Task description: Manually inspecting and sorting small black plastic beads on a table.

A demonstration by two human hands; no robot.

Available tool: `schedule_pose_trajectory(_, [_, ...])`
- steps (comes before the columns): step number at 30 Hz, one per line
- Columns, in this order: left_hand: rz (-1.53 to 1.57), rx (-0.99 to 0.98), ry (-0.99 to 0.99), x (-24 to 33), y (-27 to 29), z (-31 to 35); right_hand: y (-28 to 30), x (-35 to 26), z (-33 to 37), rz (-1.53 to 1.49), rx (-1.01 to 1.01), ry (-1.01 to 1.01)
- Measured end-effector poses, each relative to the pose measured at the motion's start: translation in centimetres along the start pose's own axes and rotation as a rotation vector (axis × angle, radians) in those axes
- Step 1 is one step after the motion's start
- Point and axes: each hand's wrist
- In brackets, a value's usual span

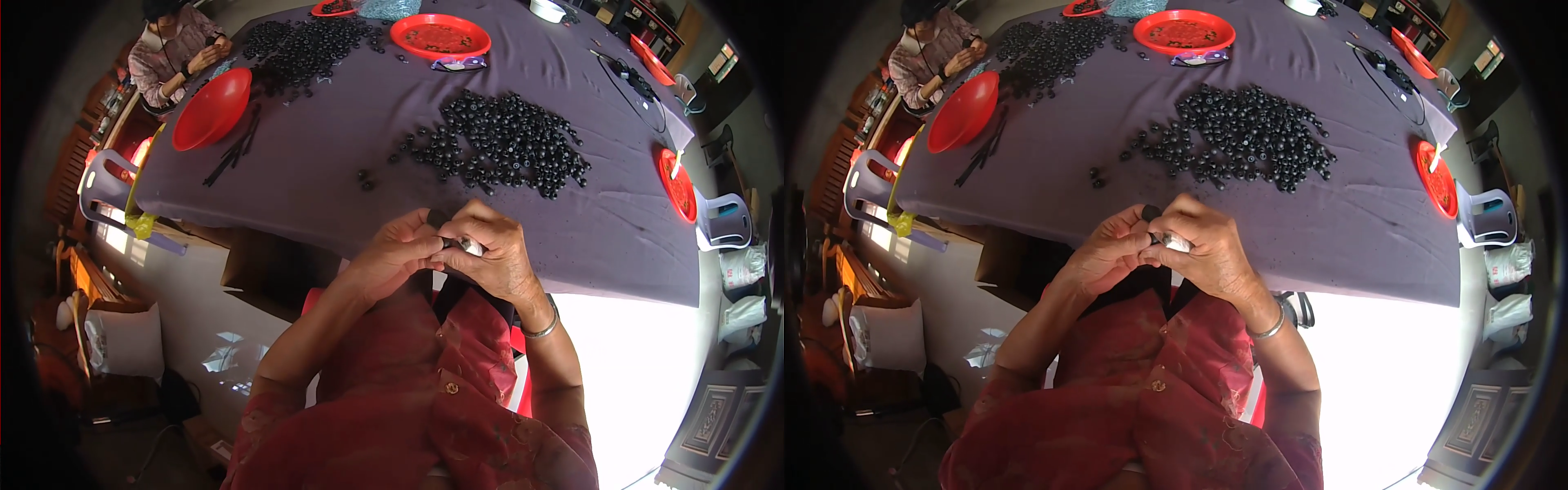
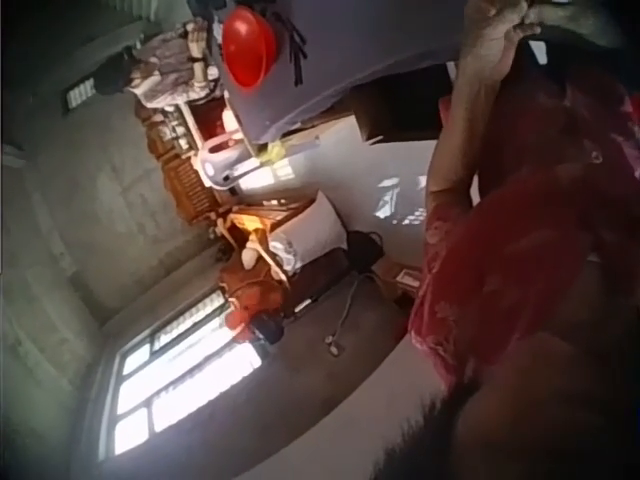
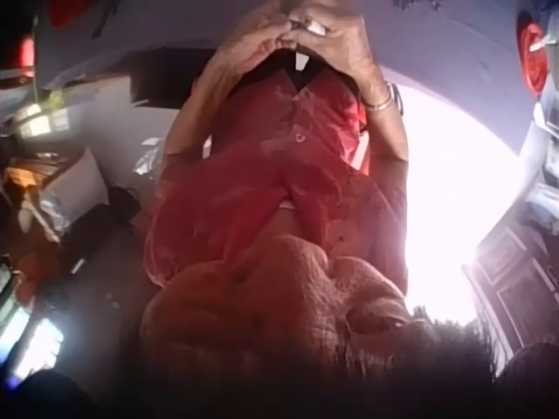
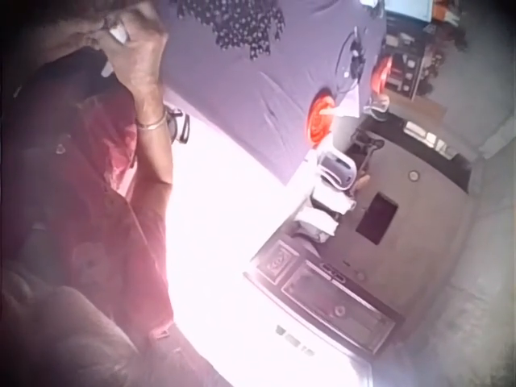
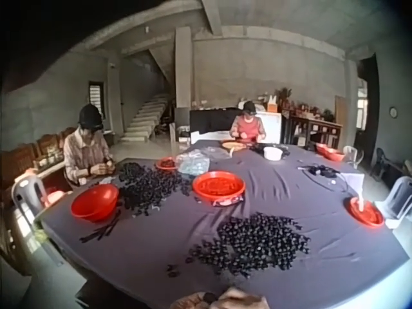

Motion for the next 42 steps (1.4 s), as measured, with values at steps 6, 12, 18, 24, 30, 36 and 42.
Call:
schedule_pose_trajectory(6, [0.068, -0.030, 0.034, -0.3, 0.5, 0.2, -0.1, -0.8, -0.1, 0.039, 0.021, 0.039])
schedule_pose_trajectory(12, [0.152, -0.016, -0.069, -0.2, -0.5, -0.3, -0.1, 0.0, -0.2, -0.295, 0.011, -0.079])
schedule_pose_trajectory(18, [0.053, -0.045, -0.024, 0.1, -0.4, -0.4, 0.3, 0.4, -0.3, -0.638, -0.058, -0.165])
schedule_pose_trajectory(24, [0.165, -0.114, -0.081, -0.2, 0.0, -0.3, 0.3, -0.2, -0.3, -0.627, -0.019, -0.244])
schedule_pose_trajectory(30, [0.001, -0.034, -0.214, 1.1, -0.3, 0.2, 1.2, -0.2, 0.3, -0.103, 0.022, -0.143])
schedule_pose_trajectory(36, [0.026, -0.013, -0.282, 1.3, -0.5, 0.3, 0.3, -1.3, -0.4, 0.362, -0.008, 0.158])
schedule_pose_trajectory(42, [-0.003, -0.021, -0.267, 1.5, -0.4, 0.3, 0.3, -1.7, -0.4, 0.438, -0.005, 0.149])
Point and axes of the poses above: each hand's wrist, its own z-axis away from the middle knuckle, its own y-axis out of the back of the hand, x = y × z, and after that the axes turned 5 degrees about -x, right-handed
